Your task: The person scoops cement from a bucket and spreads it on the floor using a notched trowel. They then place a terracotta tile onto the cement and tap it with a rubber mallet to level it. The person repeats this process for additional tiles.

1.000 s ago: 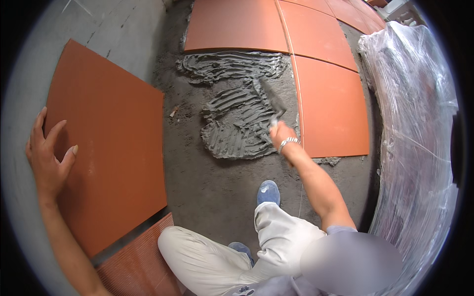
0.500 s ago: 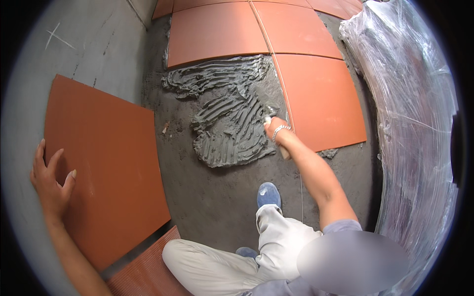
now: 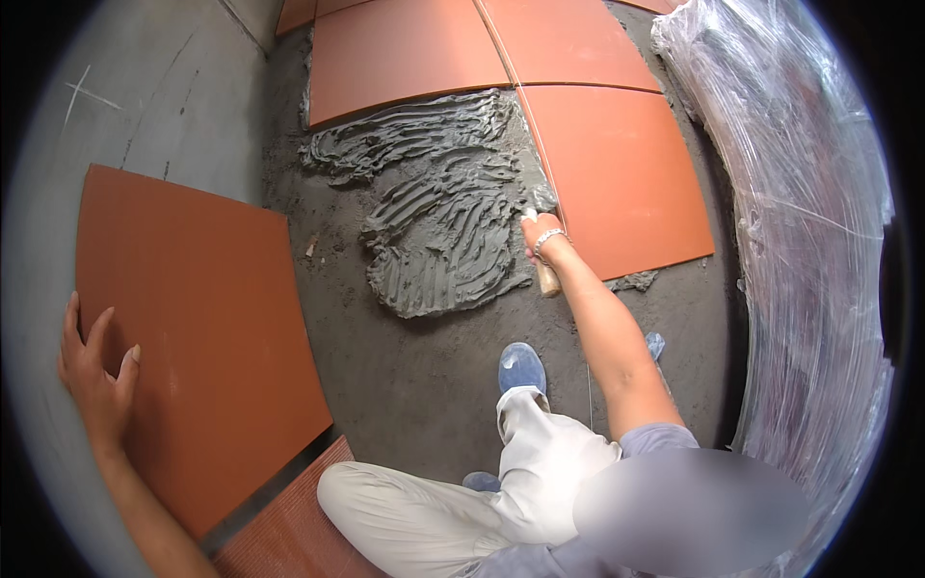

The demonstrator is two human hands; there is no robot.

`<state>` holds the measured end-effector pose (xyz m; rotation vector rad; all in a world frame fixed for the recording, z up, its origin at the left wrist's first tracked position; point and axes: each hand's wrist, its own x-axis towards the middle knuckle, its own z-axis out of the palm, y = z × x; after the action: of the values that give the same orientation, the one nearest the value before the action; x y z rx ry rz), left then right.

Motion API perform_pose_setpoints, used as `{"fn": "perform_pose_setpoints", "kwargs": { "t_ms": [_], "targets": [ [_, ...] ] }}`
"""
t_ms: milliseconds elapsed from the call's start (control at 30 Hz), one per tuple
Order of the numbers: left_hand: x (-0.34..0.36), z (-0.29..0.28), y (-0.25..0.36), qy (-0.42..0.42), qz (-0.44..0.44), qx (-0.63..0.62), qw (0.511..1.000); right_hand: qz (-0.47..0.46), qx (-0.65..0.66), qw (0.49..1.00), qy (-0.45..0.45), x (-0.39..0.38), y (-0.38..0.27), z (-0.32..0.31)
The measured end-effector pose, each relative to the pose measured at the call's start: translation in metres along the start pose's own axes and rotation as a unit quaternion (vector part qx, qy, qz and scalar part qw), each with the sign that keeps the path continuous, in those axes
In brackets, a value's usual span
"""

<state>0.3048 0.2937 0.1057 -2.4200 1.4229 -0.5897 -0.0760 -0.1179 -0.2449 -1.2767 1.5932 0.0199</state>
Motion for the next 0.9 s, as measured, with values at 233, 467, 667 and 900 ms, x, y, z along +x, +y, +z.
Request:
{"fn": "perform_pose_setpoints", "kwargs": {
  "t_ms": [233,467,667,900],
  "targets": [
    [0.002,0.006,-0.01,0.012,0.042,0.006,0.999,-0.142,-0.261,0.953,-0.056,-0.098,0.069,0.039],
    [0.005,0.004,-0.011,0.03,0.074,-0.036,0.996,-0.015,-0.191,0.981,0.006,-0.114,0.131,0.008],
    [0.002,0.004,-0.008,0.014,0.025,-0.005,1.0,-0.1,-0.262,0.96,0.028,-0.134,0.133,-0.002],
    [0.002,0.006,-0.014,0.007,0.038,0.023,0.999,-0.208,-0.402,0.889,-0.067,-0.132,0.119,0.057]
  ]
}}
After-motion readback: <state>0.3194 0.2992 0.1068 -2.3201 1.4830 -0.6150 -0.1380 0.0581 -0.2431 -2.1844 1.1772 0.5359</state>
